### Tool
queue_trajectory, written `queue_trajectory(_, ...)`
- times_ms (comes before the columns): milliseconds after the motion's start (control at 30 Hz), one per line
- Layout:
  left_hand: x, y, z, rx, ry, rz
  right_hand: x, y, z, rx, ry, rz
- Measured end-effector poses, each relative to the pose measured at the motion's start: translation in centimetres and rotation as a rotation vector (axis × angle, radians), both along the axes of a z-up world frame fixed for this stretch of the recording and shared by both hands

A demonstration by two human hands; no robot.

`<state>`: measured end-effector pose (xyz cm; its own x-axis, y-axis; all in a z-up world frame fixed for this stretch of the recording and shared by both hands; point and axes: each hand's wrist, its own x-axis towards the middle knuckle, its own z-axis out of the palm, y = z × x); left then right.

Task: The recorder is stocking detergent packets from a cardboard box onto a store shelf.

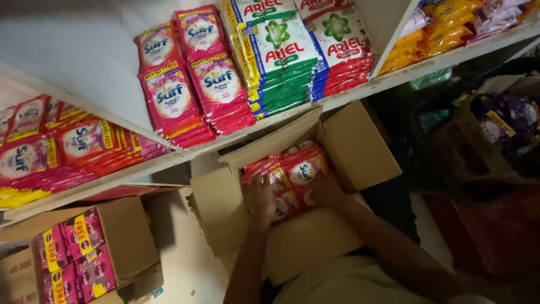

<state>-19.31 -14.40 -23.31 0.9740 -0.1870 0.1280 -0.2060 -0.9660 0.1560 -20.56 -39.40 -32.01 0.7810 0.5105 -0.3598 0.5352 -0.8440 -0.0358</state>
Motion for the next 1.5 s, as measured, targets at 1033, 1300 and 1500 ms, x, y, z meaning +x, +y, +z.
queue_trajectory(1033, -1.7, 0.7, 1.1, -0.198, 0.487, 0.111, 0.8, -0.3, -0.6, 0.442, 0.156, -0.334)
queue_trajectory(1300, -1.9, 0.6, 0.5, -1.681, 0.615, 0.200, 2.5, 2.0, 9.0, 1.717, 0.668, -0.891)
queue_trajectory(1500, -2.8, -0.3, 3.7, -1.698, 0.661, 0.202, 3.2, 2.9, 12.9, 1.571, 0.431, -0.923)
